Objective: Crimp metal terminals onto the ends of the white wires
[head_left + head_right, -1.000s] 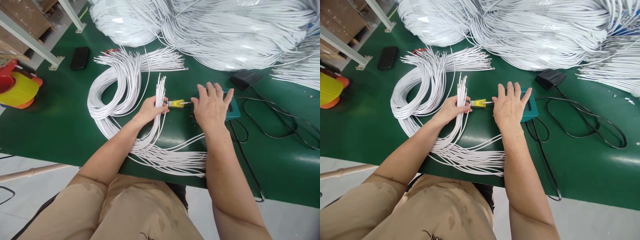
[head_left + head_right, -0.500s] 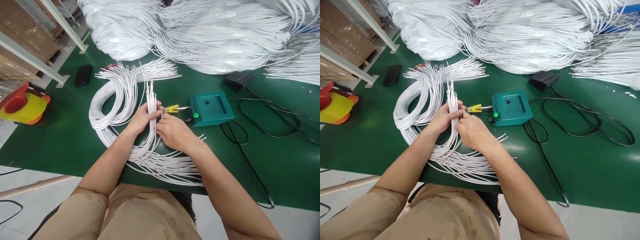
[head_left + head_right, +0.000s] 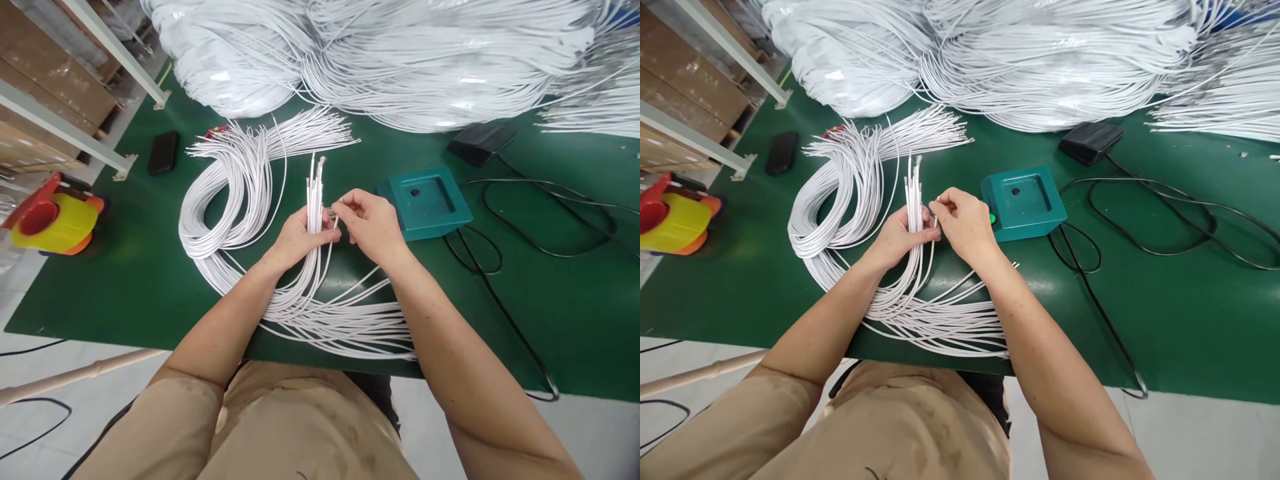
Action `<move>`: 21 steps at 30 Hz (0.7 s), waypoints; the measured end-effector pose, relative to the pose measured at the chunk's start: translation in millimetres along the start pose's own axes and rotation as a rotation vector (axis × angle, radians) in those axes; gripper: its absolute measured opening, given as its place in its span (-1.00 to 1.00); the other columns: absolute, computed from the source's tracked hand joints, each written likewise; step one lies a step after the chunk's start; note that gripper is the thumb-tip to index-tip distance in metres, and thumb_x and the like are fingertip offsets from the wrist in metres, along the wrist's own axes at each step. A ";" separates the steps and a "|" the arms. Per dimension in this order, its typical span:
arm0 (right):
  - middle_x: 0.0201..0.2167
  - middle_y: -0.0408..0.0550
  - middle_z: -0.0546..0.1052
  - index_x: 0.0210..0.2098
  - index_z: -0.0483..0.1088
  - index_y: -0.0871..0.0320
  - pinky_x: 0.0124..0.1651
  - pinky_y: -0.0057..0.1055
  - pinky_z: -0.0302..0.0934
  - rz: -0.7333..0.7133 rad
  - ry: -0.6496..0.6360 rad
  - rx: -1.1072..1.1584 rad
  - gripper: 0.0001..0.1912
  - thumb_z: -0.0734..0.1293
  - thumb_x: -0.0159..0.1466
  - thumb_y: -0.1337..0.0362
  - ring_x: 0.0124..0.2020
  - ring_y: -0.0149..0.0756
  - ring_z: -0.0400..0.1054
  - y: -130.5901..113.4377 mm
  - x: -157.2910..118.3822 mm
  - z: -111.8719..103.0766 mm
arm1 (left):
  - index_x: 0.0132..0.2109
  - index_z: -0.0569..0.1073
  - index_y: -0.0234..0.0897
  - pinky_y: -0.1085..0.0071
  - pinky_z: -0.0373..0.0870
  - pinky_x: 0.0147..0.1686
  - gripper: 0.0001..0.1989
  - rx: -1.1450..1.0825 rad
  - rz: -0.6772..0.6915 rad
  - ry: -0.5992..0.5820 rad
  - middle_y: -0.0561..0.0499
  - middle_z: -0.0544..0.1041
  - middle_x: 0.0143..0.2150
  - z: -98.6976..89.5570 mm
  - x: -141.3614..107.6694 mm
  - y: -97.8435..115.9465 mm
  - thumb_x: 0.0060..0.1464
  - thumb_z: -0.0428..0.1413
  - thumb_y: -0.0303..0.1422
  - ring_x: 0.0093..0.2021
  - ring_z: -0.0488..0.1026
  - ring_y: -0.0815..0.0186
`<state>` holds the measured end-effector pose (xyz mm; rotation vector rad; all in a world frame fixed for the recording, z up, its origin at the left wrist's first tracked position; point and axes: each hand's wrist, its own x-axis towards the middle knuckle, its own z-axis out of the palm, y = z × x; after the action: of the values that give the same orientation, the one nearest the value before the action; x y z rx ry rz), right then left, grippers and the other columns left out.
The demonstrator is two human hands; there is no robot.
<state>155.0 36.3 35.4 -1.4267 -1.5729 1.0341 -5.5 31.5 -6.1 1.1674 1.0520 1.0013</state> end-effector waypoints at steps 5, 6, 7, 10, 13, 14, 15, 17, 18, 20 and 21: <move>-0.52 -0.16 0.46 -0.45 0.43 0.18 -0.48 -0.46 0.10 -0.025 -0.074 0.165 -0.87 0.34 0.18 0.25 -0.56 -0.47 0.22 2.8 -1.4 3.5 | -0.32 0.29 -0.29 0.50 0.38 -0.31 -0.61 -0.112 0.011 0.023 0.16 0.43 -0.40 0.4 -0.1 1.4 -0.16 0.36 -0.30 -0.40 0.44 0.49; -0.53 -0.16 0.45 -0.45 0.45 0.18 -0.49 -0.46 0.09 -0.022 -0.091 0.189 -0.86 0.35 0.18 0.25 -0.58 -0.48 0.20 2.9 -1.6 3.7 | -0.33 0.29 -0.28 0.52 0.35 -0.35 -0.60 -0.116 0.021 0.033 0.17 0.42 -0.41 0.0 0.4 1.4 -0.17 0.37 -0.31 -0.41 0.42 0.50; -0.53 -0.17 0.44 -0.45 0.47 0.19 -0.50 -0.45 0.08 -0.017 -0.099 0.218 -0.86 0.34 0.18 0.25 -0.60 -0.49 0.18 3.0 -1.7 3.9 | -0.33 0.28 -0.28 0.53 0.32 -0.39 -0.59 -0.117 0.029 0.042 0.17 0.42 -0.42 -0.1 0.7 1.5 -0.18 0.37 -0.31 -0.42 0.42 0.51; -0.56 -0.18 0.42 -0.46 0.48 0.19 -0.53 -0.46 0.05 0.032 -0.128 0.362 -0.85 0.34 0.16 0.25 -0.62 -0.52 0.13 2.6 -1.1 5.7 | -0.33 0.25 -0.27 0.54 0.27 -0.43 -0.56 -0.114 0.041 0.062 0.15 0.45 -0.41 1.2 1.1 2.0 -0.19 0.38 -0.29 -0.41 0.46 0.48; -0.64 -0.21 0.33 -0.53 0.44 0.20 -0.57 -0.49 -0.05 0.147 -0.148 0.528 -0.87 0.36 0.11 0.29 -0.62 -0.53 0.07 2.1 0.1 8.3 | -0.32 0.23 -0.26 0.53 0.29 -0.44 -0.53 -0.108 0.055 0.074 0.15 0.47 -0.40 3.4 0.8 2.1 -0.19 0.38 -0.26 -0.41 0.48 0.46; -0.67 -0.23 0.28 -0.58 0.40 0.19 -0.59 -0.50 -0.08 0.191 -0.150 0.582 -0.85 0.37 0.09 0.31 -0.63 -0.53 0.03 2.2 0.6 9.0 | -0.31 0.23 -0.25 0.52 0.30 -0.43 -0.52 -0.110 0.061 0.077 0.15 0.48 -0.39 3.9 0.6 2.0 -0.20 0.38 -0.25 -0.42 0.49 0.46; -0.69 -0.25 0.23 -0.63 0.34 0.18 -0.60 -0.50 -0.10 0.231 -0.158 0.630 -0.82 0.37 0.07 0.33 -0.64 -0.54 0.00 2.3 1.1 9.3 | -0.31 0.22 -0.25 0.51 0.32 -0.42 -0.51 -0.113 0.069 0.074 0.14 0.49 -0.39 4.3 0.4 1.7 -0.20 0.39 -0.25 -0.42 0.49 0.46; -0.69 -0.25 0.20 -0.67 0.28 0.18 -0.61 -0.49 -0.11 0.291 -0.197 0.706 -0.78 0.37 0.04 0.35 -0.64 -0.54 -0.02 2.8 2.1 9.1 | -0.30 0.21 -0.25 0.49 0.36 -0.38 -0.50 -0.118 0.089 0.060 0.13 0.51 -0.38 4.8 -0.3 0.9 -0.19 0.39 -0.24 -0.42 0.50 0.45; -0.68 -0.25 0.20 -0.65 0.31 0.18 -0.61 -0.49 -0.10 0.305 -0.213 0.728 -0.79 0.37 0.05 0.32 -0.64 -0.53 -0.01 2.9 2.4 8.5 | -0.29 0.20 -0.25 0.48 0.38 -0.36 -0.51 -0.119 0.098 0.046 0.12 0.52 -0.37 5.1 -0.7 0.6 -0.17 0.38 -0.24 -0.41 0.51 0.44; -0.68 -0.26 0.18 -0.53 0.42 0.20 -0.60 -0.48 -0.06 0.296 -0.214 0.745 -0.81 0.37 0.12 0.21 -0.64 -0.51 0.03 2.9 2.6 7.1 | -0.28 0.19 -0.25 0.45 0.40 -0.34 -0.53 -0.110 0.106 0.011 0.10 0.54 -0.36 6.2 -1.9 0.5 -0.12 0.36 -0.23 -0.40 0.52 0.42; -0.68 -0.27 0.16 -0.47 0.46 0.20 -0.59 -0.48 -0.05 0.281 -0.209 0.741 -0.76 0.36 0.16 0.14 -0.64 -0.50 0.05 2.7 2.5 6.5 | -0.27 0.19 -0.25 0.44 0.41 -0.33 -0.53 -0.103 0.109 -0.002 0.09 0.54 -0.36 7.0 -2.5 0.8 -0.09 0.35 -0.23 -0.40 0.52 0.41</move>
<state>149.8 38.5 30.5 -1.0434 -0.9501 1.7501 0.7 27.7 -4.5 1.1508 0.9324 1.1260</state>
